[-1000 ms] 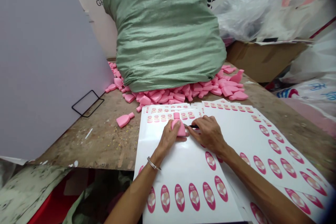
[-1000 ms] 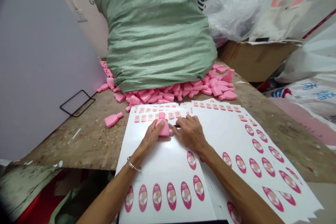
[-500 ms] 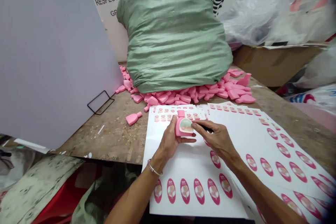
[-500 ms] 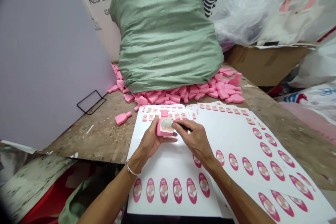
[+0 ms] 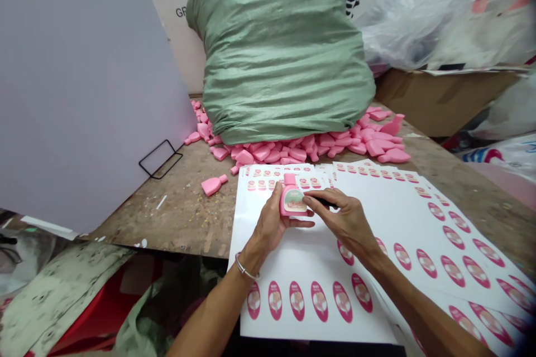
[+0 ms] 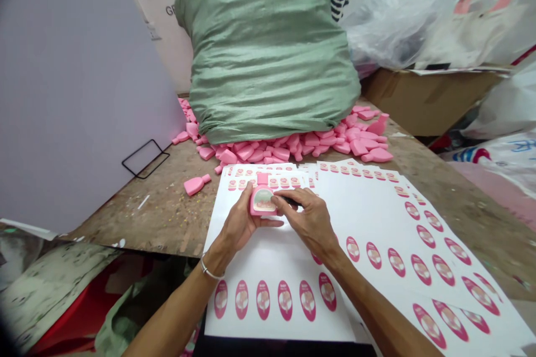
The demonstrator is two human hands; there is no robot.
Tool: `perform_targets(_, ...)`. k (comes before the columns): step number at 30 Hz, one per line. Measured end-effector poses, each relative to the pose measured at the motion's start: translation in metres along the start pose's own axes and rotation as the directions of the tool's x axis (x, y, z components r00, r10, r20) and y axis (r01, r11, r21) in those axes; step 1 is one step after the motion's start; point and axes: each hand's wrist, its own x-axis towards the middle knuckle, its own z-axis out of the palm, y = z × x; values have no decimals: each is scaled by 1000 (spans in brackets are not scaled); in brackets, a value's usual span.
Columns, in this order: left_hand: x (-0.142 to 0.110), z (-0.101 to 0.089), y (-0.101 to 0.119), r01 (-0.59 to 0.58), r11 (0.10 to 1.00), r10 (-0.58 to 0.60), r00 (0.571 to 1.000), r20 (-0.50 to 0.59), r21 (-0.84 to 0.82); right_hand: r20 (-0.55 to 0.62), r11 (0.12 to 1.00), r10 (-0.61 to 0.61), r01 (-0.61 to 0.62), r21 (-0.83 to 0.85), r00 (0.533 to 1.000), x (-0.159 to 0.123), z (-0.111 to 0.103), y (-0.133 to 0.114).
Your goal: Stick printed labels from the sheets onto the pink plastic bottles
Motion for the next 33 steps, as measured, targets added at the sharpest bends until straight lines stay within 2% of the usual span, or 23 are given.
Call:
perform_targets(7, -10, -1, 3, -101, 991, 93, 992, 84, 93, -19, 989, -92, 89, -122, 996, -1, -1, -2)
perform_targets(9, -14, -2, 4, -108, 989, 99, 991, 94, 103, -37, 975, -65, 56, -216, 997, -1, -4, -2)
perform_targets(11, -18, -1, 4, -88, 991, 78, 992, 100, 100, -57, 971, 27, -39, -236, 998, 1, -6, -3)
perform_targets(13, -23, 4, 4, -55, 992, 41, 991, 125, 116, -27, 986, 117, -120, -114, 993, 4, -4, -6)
perform_targets(16, -42, 9, 12, -31, 991, 6, 981, 192, 130, 139, 983, 131, -147, 114, 982, 9, 5, -12)
perform_targets(19, -87, -8, 28, 29, 968, -81, 976, 201, 250, 193, 972, 138, -170, 161, 971, 13, 11, -9)
perform_targets(21, -136, -36, 39, 138, 868, -186, 981, 55, 478, 153, 974, 166, -186, 128, 974, 13, 11, 2)
perform_targets(22, -163, -52, 43, 216, 767, -220, 973, -69, 605, 140, 977, 176, -190, 98, 974, 12, 10, 9)
perform_targets(23, -189, -69, 46, 295, 625, -217, 955, -202, 723, 139, 980, 180, -190, 64, 974, 11, 9, 16)
perform_targets(24, -213, -86, 48, 340, 471, -175, 940, -292, 814, 150, 981, 182, -189, 32, 972, 9, 8, 23)
perform_targets(26, -243, -113, 52, 393, 226, -95, 920, -381, 891, 189, 984, 180, -180, -18, 965, 3, 9, 31)
perform_targets(28, -239, -128, 60, 351, 91, 25, 935, -354, 932, 212, 985, 172, -167, -38, 962, -2, 13, 29)
perform_targets(30, -199, -135, 71, 226, 43, 181, 956, -230, 973, 194, 988, 155, -151, -38, 969, -6, 17, 21)
perform_targets(32, -136, -138, 82, 167, -16, 425, 894, -144, 986, 151, 991, 136, -132, -36, 979, -8, 16, 12)
perform_targets(33, -102, -140, 88, 164, -37, 497, 859, -124, 986, 130, 991, 135, -131, -42, 982, -9, 14, 8)
